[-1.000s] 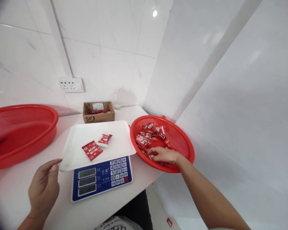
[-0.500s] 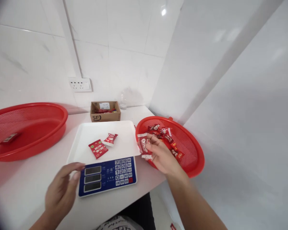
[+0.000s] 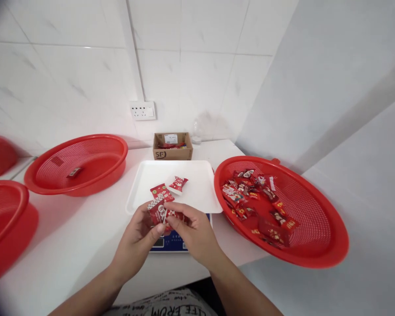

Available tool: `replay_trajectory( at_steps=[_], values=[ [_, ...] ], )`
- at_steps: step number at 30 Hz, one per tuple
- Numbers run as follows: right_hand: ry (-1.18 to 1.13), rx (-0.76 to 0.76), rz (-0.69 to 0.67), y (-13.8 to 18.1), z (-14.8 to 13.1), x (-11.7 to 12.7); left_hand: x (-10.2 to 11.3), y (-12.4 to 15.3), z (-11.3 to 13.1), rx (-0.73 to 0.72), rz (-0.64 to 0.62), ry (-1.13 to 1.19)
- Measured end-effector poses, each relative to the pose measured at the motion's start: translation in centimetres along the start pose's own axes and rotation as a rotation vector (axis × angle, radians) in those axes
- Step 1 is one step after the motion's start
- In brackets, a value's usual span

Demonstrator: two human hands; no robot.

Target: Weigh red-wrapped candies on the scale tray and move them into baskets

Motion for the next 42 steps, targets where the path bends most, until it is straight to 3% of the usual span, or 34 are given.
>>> replay_trajectory(
  at_steps=[8,14,21,26,33,42],
  values=[
    [-0.172,-0.059,0.014,0.5,0.5,1.0,-0.9,-0.1,0.7,0.114,-0.067,0.209],
    [-0.285,-0.160,-0.173,1.0,1.5,-1.1,-1.5,0.7,1.1,0.112,-0.129,0.200],
    [-0.114,-0.168,-0.194,1.2,0.3,-1.7,-2.3,1.5,1.1,0.095,-0.253,0.156],
    [-0.172,-0.215,-0.182,1.1,0.9,-1.7,-2.0,1.3,0.4,0.172,-0.204,0.182],
    [-0.377,-0.222,0.034,0.2,1.6,1.3,-0.6,0.7,0.9,0.161,-0.048,0.254],
    [-0.236,-0.080,0.091,-0.4,0.4,3.0,0.6,0.5,0.6,0.164,0.056,0.239]
  ],
)
Point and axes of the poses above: each hand's wrist, its own y-axis away from the middle knuckle, its own x-axis out of the back of the hand, z = x × y, the point moved 10 cm from there along -y, towards the middle knuckle, and after that the axes turned 1 degree about -x, right-handed, at the moved point
